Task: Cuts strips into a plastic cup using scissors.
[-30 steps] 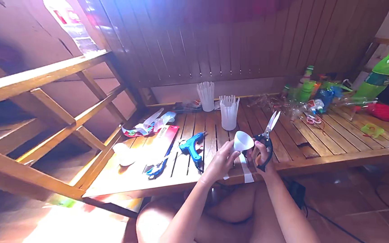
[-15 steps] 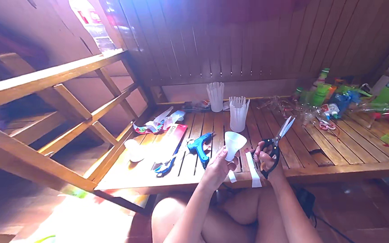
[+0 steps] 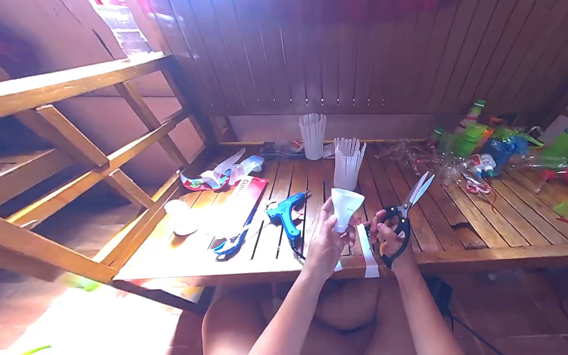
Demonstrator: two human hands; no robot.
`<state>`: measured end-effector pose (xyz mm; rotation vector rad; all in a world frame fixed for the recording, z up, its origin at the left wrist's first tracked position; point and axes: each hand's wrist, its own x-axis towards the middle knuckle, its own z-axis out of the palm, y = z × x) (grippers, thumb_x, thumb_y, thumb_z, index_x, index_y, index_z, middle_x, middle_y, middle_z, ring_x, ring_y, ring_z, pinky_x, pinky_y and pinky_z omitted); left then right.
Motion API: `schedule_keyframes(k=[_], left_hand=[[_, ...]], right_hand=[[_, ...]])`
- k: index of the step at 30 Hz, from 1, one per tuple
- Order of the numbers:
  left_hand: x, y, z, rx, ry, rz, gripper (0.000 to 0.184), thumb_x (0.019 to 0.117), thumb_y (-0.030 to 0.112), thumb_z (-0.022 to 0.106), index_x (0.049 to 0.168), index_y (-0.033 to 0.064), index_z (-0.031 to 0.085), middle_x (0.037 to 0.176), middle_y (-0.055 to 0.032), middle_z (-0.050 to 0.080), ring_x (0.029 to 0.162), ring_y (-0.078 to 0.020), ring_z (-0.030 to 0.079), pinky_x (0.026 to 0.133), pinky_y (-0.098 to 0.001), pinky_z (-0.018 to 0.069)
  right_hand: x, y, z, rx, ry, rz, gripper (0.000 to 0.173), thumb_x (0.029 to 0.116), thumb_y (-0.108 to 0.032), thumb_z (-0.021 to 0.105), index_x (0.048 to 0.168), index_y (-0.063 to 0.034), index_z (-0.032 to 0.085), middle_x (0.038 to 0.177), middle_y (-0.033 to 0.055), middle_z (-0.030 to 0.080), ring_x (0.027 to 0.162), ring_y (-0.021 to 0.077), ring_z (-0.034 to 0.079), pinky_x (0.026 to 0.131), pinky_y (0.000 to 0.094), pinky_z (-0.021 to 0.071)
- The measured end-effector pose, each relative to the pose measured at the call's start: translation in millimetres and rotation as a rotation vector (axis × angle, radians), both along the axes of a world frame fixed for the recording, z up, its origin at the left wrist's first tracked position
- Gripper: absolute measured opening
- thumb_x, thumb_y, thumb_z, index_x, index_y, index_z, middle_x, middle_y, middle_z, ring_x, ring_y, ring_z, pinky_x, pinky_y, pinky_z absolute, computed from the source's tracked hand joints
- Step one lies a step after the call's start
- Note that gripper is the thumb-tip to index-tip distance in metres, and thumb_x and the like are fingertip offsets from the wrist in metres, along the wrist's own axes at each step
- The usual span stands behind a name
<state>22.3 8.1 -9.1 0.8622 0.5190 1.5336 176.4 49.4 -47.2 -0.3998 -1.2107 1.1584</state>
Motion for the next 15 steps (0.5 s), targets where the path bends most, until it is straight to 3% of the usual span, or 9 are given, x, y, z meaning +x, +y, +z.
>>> schedule_keyframes(k=[2,4,6,8,10,12,15], left_hand=[[-2.7,-1.5,0.7,-0.066,-0.025,0.029,0.04,0.1058,0.017,0.02,0.142,0.0061,0.034,0.083,-0.0023,0.062,0.06,-0.0076,0.059,0.052,-0.0191,0.0503],[-8.6,-7.7,3.4,-0.114,-0.035,0.073,0.039,0.107,0.018,0.017,0.135,0.0058,0.042,0.076,-0.0013,0.062,0.055,-0.0054,0.057,0.05,-0.017,0.0481],[-16.7,-14.0,6.6,-0.128,-0.041,0.099,0.04,0.1064,0.019,0.015,0.124,0.0076,0.048,0.071,0.0006,0.062,0.052,-0.0029,0.055,0.048,-0.0149,0.0458],[-23.9,-20.3,5.3,-0.112,-0.044,0.098,0.042,0.1061,0.021,0.013,0.116,0.0093,0.052,0.068,0.0022,0.061,0.05,-0.0013,0.053,0.046,-0.0137,0.0439],[-27.5,-26.4,5.0,-0.102,-0.048,0.099,0.043,0.1058,0.021,0.013,0.108,0.0105,0.055,0.065,0.0031,0.059,0.048,-0.0007,0.051,0.045,-0.0134,0.0418],[-28.6,-31.4,6.0,-0.1,-0.063,0.098,0.044,0.1067,0.022,0.013,0.105,0.0109,0.055,0.064,0.0038,0.059,0.047,-0.0001,0.05,0.044,-0.013,0.0406],[-28.3,-37.8,6.2,-0.096,-0.093,0.074,0.045,0.1078,0.022,0.012,0.1,0.0104,0.055,0.062,0.0039,0.058,0.045,0.0007,0.049,0.043,-0.0123,0.0399]], right_hand=[[0.6,0.6,0.1,-0.012,-0.019,0.026,0.021,0.0947,-0.032,0.064,0.101,-0.0116,0.062,0.069,-0.0108,0.066,0.06,0.0052,0.065,0.065,0.0248,0.0587],[7.0,-5.1,6.4,-0.075,-0.15,0.008,0.028,0.0957,-0.04,0.06,0.095,-0.0121,0.062,0.064,-0.0123,0.062,0.054,0.0041,0.062,0.059,0.0239,0.0579],[20.5,-15.1,23.1,-0.03,-0.436,-0.075,0.036,0.0955,-0.042,0.06,0.098,-0.0058,0.063,0.071,-0.0108,0.061,0.059,0.0001,0.061,0.058,0.0194,0.0553],[32.5,-24.3,38.6,0.112,-0.795,-0.197,0.055,0.0924,-0.053,0.063,0.103,0.0004,0.066,0.083,-0.002,0.062,0.068,-0.0009,0.058,0.063,0.0173,0.0507],[35.7,-30.2,45.6,0.243,-1.056,-0.297,0.072,0.0864,-0.063,0.063,0.108,0.0049,0.068,0.092,0.0138,0.068,0.076,0.0166,0.062,0.068,0.0324,0.0512],[35.5,-35.5,53.0,0.267,-1.229,-0.265,0.082,0.0864,-0.069,0.059,0.115,0.0078,0.064,0.102,0.0216,0.067,0.084,0.0297,0.065,0.072,0.0447,0.053],[34.1,-40.2,60.2,0.263,-1.317,-0.234,0.085,0.0873,-0.071,0.056,0.118,0.008,0.062,0.103,0.0221,0.065,0.082,0.0319,0.065,0.07,0.0476,0.0522]])
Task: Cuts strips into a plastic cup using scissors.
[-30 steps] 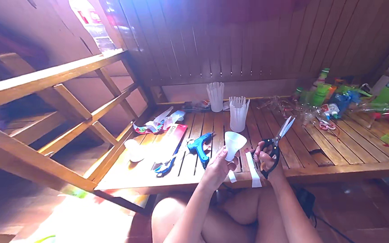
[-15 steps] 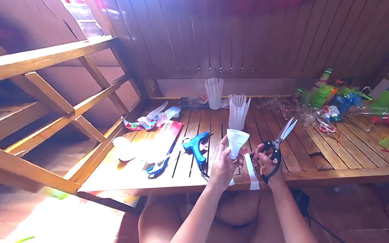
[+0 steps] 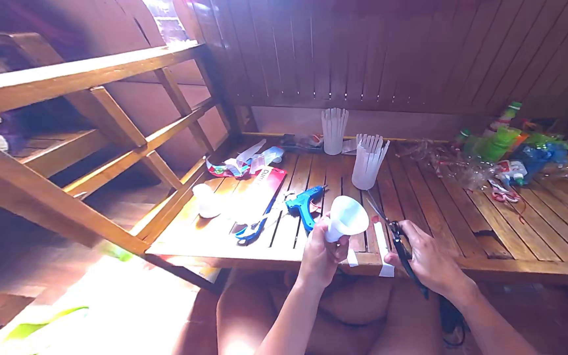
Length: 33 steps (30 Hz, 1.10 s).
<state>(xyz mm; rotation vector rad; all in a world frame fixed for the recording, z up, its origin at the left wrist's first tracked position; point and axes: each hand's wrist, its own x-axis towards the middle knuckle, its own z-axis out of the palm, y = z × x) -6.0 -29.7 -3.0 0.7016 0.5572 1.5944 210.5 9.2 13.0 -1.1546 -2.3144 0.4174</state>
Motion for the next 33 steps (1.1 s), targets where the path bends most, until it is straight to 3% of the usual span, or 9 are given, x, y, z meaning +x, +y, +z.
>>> schedule_keyframes(k=[3,7,13,15,17,19,23,27,33], left_hand=[[0.8,-5.8,-0.1,-0.018,-0.054,-0.053,0.051,0.1093,0.025,0.009,0.092,0.0115,0.055,0.059,0.0046,0.056,0.044,0.0009,0.048,0.042,-0.0117,0.0399],[2.7,-13.4,0.3,-0.106,-0.11,-0.128,0.062,0.11,0.032,0.004,0.085,0.0124,0.058,0.055,0.006,0.054,0.04,0.0019,0.047,0.039,-0.0107,0.0385],[5.7,-23.5,-2.1,-0.209,0.017,-0.186,0.058,0.1107,0.031,0.008,0.082,0.0141,0.056,0.051,0.008,0.049,0.037,0.004,0.042,0.037,-0.0096,0.0342],[8.2,-26.6,-2.5,-0.184,0.083,-0.106,0.054,0.1113,0.029,0.01,0.09,0.0123,0.057,0.055,0.0055,0.055,0.038,0.0023,0.043,0.037,-0.0112,0.0354],[11.1,-27.8,-10.1,-0.034,0.216,0.077,0.041,0.1121,0.029,0.019,0.115,0.0071,0.054,0.069,0.0038,0.063,0.044,0.0014,0.049,0.04,-0.0125,0.0412],[13.1,-25.7,-22.5,0.181,0.375,0.258,0.049,0.1102,0.043,0.036,0.131,0.0001,0.045,0.086,0.0045,0.066,0.053,0.0019,0.055,0.046,-0.0134,0.0476],[22.4,-25.0,-24.4,0.167,0.336,0.384,0.035,0.1108,0.024,0.033,0.112,0.0029,0.061,0.072,0.0077,0.064,0.05,0.004,0.051,0.046,-0.012,0.0446],[11.4,-21.2,-10.3,-0.11,0.043,0.267,0.051,0.1125,0.023,0.014,0.087,0.0071,0.056,0.057,0.0025,0.059,0.039,0.0025,0.044,0.038,-0.0108,0.0359],[3.9,-21.3,-8.3,-0.149,-0.004,0.232,0.053,0.1129,0.025,0.012,0.088,0.0064,0.055,0.057,0.0018,0.058,0.037,0.0021,0.042,0.037,-0.0106,0.0346]], right_hand=[[-3.5,0.0,-0.8,0.012,0.082,0.04,0.08,0.0893,-0.071,0.054,0.113,0.0053,0.065,0.097,0.0175,0.066,0.078,0.0238,0.063,0.067,0.0406,0.0514],[-17.4,-0.8,9.6,-0.257,0.481,0.178,0.056,0.0942,-0.054,0.062,0.115,-0.0025,0.063,0.092,-0.0068,0.062,0.076,-0.0065,0.057,0.068,0.0127,0.0494],[-45.6,-8.4,37.7,-0.527,0.67,0.222,0.023,0.0919,-0.006,0.059,0.114,-0.005,0.059,0.08,-0.0124,0.06,0.064,-0.0064,0.056,0.06,0.0107,0.0478],[-53.1,-11.8,40.9,-0.542,0.648,0.156,0.021,0.0878,0.0,0.058,0.108,-0.0052,0.06,0.076,-0.0124,0.057,0.061,-0.0071,0.054,0.057,0.01,0.046],[-57.6,-12.1,39.5,-0.57,0.646,0.101,0.018,0.0875,0.001,0.057,0.104,-0.0053,0.058,0.072,-0.0109,0.056,0.058,-0.0054,0.054,0.056,0.0116,0.0472],[-61.4,-13.4,37.3,-0.584,0.664,0.063,0.016,0.0891,0.001,0.056,0.104,-0.0032,0.057,0.072,-0.0086,0.056,0.056,-0.0032,0.054,0.056,0.0136,0.0485],[-56.6,-20.0,34.5,-0.61,0.626,0.132,0.012,0.098,-0.01,0.059,0.108,-0.0038,0.057,0.072,-0.0092,0.056,0.057,-0.0032,0.055,0.056,0.0136,0.0493],[-24.2,-19.3,28.7,-0.434,0.323,0.188,0.05,0.0927,-0.06,0.061,0.104,-0.0108,0.06,0.075,-0.0107,0.054,0.06,-0.0043,0.054,0.056,0.0142,0.0477],[2.6,-32.9,21.1,-0.155,-0.166,0.049,0.092,0.0833,-0.081,0.052,0.12,0.0037,0.059,0.092,0.0156,0.063,0.08,0.0292,0.063,0.069,0.0475,0.0507]])
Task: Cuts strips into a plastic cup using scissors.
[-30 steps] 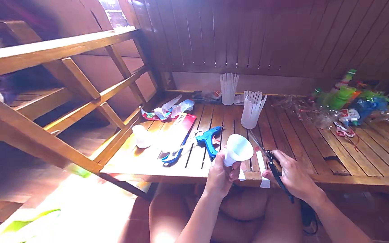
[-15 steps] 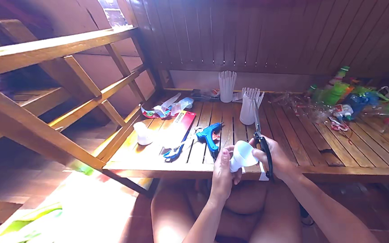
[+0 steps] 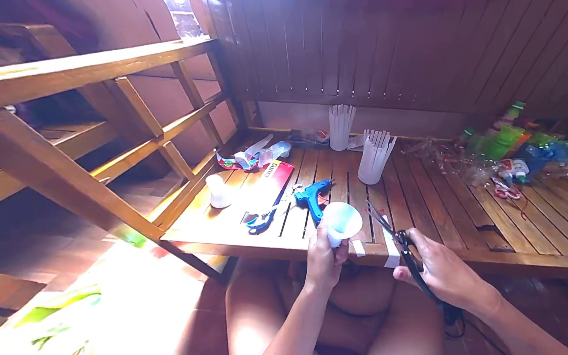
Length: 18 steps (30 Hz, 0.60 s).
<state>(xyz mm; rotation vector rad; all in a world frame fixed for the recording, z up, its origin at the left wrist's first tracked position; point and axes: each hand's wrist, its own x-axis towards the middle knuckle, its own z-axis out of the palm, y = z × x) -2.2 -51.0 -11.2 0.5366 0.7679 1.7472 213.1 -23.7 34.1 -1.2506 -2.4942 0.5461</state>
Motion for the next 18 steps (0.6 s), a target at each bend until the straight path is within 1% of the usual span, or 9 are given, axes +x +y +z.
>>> schedule_keyframes(k=[1,3,6,13,14,18], left_hand=[[0.6,-0.6,0.1,0.007,-0.002,0.001,0.053,0.1129,0.025,0.012,0.088,0.006,0.055,0.057,0.0015,0.058,0.037,0.002,0.042,0.037,-0.0106,0.0349],[2.3,-2.2,0.3,0.028,0.001,0.009,0.051,0.1131,0.024,0.014,0.088,0.0057,0.055,0.056,0.0012,0.058,0.037,0.0021,0.043,0.037,-0.0107,0.0351],[4.4,-4.2,0.5,0.053,0.021,0.022,0.05,0.113,0.022,0.017,0.087,0.0055,0.056,0.056,0.0007,0.059,0.037,0.002,0.044,0.037,-0.0107,0.0355],[6.4,-6.4,0.0,0.085,0.097,0.057,0.044,0.1116,0.016,0.02,0.091,0.0056,0.057,0.057,0.0022,0.061,0.038,0.0026,0.046,0.037,-0.011,0.0384],[6.8,-6.0,-0.9,0.096,0.109,0.063,0.044,0.1112,0.016,0.021,0.09,0.0059,0.058,0.057,0.0027,0.061,0.038,0.0026,0.046,0.038,-0.0109,0.0387],[8.4,-5.5,-2.8,0.125,0.156,0.076,0.043,0.11,0.014,0.022,0.089,0.0072,0.058,0.057,0.0044,0.06,0.039,0.003,0.046,0.038,-0.0111,0.0394]], right_hand=[[0.9,-2.0,-0.8,0.0,-0.042,-0.005,0.094,0.0832,-0.082,0.051,0.12,0.0042,0.058,0.091,0.0161,0.062,0.08,0.0306,0.063,0.069,0.0487,0.0508],[1.3,-4.0,-0.9,0.009,-0.08,-0.025,0.092,0.0841,-0.08,0.053,0.118,0.0052,0.058,0.09,0.0173,0.063,0.081,0.0327,0.064,0.07,0.0502,0.0505],[1.3,-2.6,1.0,-0.018,-0.115,-0.034,0.088,0.0864,-0.076,0.054,0.119,0.0052,0.059,0.093,0.0192,0.064,0.085,0.0349,0.065,0.073,0.0521,0.0503],[-1.7,-4.1,1.3,0.021,-0.086,-0.005,0.081,0.088,-0.072,0.057,0.113,0.0054,0.062,0.086,0.019,0.064,0.078,0.0351,0.064,0.068,0.0518,0.0491],[-1.8,-4.0,0.8,0.038,-0.081,-0.005,0.081,0.0873,-0.073,0.056,0.11,0.005,0.063,0.084,0.0182,0.063,0.076,0.0343,0.064,0.066,0.0509,0.0486],[-2.8,-5.2,3.7,0.057,-0.1,-0.014,0.081,0.0875,-0.073,0.056,0.109,0.005,0.063,0.083,0.018,0.063,0.076,0.0339,0.065,0.065,0.0506,0.0488]])
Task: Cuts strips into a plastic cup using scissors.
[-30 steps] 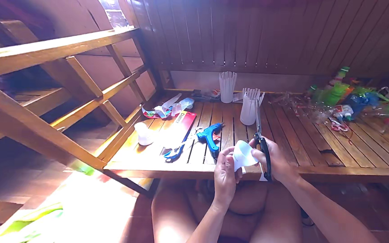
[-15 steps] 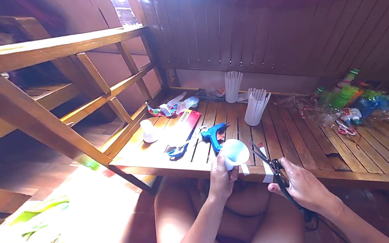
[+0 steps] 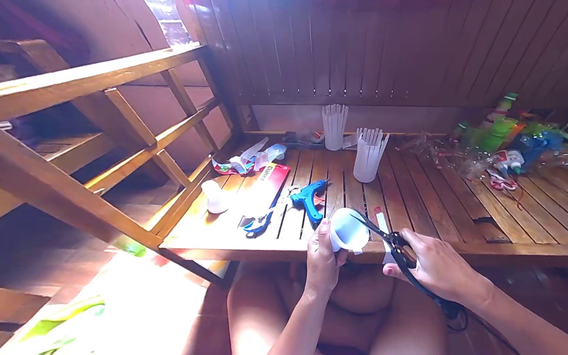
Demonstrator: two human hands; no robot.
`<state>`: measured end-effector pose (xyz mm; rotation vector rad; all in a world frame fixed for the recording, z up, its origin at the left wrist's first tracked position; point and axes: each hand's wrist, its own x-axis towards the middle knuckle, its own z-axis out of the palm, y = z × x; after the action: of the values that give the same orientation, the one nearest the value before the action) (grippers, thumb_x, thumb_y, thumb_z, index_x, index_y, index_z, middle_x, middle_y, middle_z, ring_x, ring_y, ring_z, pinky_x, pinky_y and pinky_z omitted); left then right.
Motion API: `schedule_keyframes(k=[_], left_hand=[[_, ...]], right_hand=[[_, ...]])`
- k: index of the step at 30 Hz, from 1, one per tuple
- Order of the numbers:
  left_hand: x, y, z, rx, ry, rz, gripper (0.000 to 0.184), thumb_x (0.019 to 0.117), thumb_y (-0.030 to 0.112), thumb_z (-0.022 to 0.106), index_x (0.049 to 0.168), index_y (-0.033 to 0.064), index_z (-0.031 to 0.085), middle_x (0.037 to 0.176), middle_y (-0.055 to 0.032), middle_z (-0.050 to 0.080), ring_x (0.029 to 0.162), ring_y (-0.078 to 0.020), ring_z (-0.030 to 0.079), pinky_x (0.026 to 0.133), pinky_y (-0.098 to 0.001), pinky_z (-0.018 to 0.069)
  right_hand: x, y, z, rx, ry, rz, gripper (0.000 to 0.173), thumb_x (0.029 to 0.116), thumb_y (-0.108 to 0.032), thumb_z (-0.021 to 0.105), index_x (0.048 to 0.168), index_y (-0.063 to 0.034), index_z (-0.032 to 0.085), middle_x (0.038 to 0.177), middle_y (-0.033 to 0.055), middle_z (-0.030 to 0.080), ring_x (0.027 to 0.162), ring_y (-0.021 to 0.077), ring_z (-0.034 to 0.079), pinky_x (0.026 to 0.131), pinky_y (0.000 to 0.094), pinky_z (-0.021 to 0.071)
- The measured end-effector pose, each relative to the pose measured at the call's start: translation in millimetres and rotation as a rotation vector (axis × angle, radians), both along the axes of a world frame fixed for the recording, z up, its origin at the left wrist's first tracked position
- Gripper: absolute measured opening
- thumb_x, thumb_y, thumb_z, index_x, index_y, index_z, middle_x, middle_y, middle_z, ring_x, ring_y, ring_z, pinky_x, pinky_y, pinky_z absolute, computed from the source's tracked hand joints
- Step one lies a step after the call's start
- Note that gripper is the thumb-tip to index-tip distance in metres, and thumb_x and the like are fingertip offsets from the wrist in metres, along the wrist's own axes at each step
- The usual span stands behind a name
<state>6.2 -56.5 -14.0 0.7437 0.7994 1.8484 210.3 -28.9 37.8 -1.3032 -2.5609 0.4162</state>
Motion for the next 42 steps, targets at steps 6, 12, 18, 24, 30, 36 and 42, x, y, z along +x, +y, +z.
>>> schedule_keyframes(k=[6,12,18,24,30,36,42], left_hand=[[0.9,3.8,0.7,-0.004,-0.073,0.035,0.055,0.1128,0.031,0.015,0.086,0.008,0.057,0.055,0.004,0.059,0.038,0.0024,0.046,0.038,-0.0112,0.0389],[-8.0,9.6,15.5,0.051,-0.386,-0.128,0.032,0.1124,0.023,0.027,0.114,0.0061,0.054,0.087,-0.003,0.068,0.067,-0.0078,0.066,0.062,-0.0205,0.0575],[2.5,9.0,17.1,-0.034,-0.188,-0.044,0.019,0.098,-0.01,0.047,0.107,0.0037,0.056,0.082,0.0011,0.068,0.066,-0.0057,0.066,0.07,-0.0229,0.0601],[3.2,9.9,11.9,-0.017,-0.199,-0.153,0.016,0.0976,-0.005,0.051,0.101,0.0022,0.065,0.078,-0.0012,0.07,0.065,-0.0075,0.066,0.069,-0.0245,0.0602],[-1.6,11.1,12.7,0.039,-0.158,-0.109,0.02,0.0947,-0.005,0.053,0.086,0.0071,0.066,0.07,-0.0001,0.068,0.059,-0.0055,0.063,0.063,-0.0212,0.0565],[-41.4,21.8,24.7,0.002,0.036,0.028,0.023,0.1037,0.002,0.041,0.088,0.0106,0.056,0.065,0.0063,0.06,0.058,-0.0033,0.06,0.065,-0.0216,0.0581],[-37.4,15.3,-10.9,0.093,0.627,-0.064,0.031,0.0862,0.006,0.075,0.113,-0.0056,0.064,0.102,-0.0041,0.074,0.092,-0.0069,0.071,0.088,-0.0267,0.0591]], right_hand=[[2.3,2.6,-2.5,-0.007,0.06,0.006,0.083,0.0876,-0.074,0.054,0.108,0.005,0.063,0.082,0.0173,0.063,0.075,0.033,0.064,0.065,0.05,0.0488],[6.3,5.9,-22.6,-0.522,0.384,0.126,0.07,0.0883,-0.078,0.051,0.105,-0.0101,0.06,0.071,-0.0085,0.051,0.057,-0.0014,0.052,0.055,0.017,0.0455],[4.4,2.6,-40.0,-0.875,0.596,0.192,0.075,0.0739,-0.09,0.056,0.099,-0.0189,0.058,0.071,-0.0132,0.054,0.057,-0.0013,0.056,0.053,0.0153,0.0488],[2.5,0.3,-42.2,-0.999,0.617,0.248,0.073,0.074,-0.088,0.058,0.097,-0.0191,0.056,0.071,-0.012,0.055,0.058,-0.0003,0.058,0.053,0.0152,0.0499],[2.5,-0.2,-46.9,-1.161,0.67,0.357,0.07,0.0733,-0.089,0.057,0.09,-0.0205,0.058,0.068,-0.0113,0.056,0.059,0.001,0.061,0.053,0.016,0.0517],[19.4,0.2,-52.4,-1.163,0.702,0.322,0.069,0.0749,-0.088,0.056,0.092,-0.0209,0.06,0.07,-0.0112,0.058,0.061,0.0017,0.063,0.055,0.0166,0.0537],[31.6,3.7,-36.3,-0.713,0.539,0.085,0.079,0.0739,-0.091,0.053,0.103,-0.0177,0.059,0.073,-0.013,0.056,0.058,-0.0018,0.056,0.054,0.0153,0.049]])
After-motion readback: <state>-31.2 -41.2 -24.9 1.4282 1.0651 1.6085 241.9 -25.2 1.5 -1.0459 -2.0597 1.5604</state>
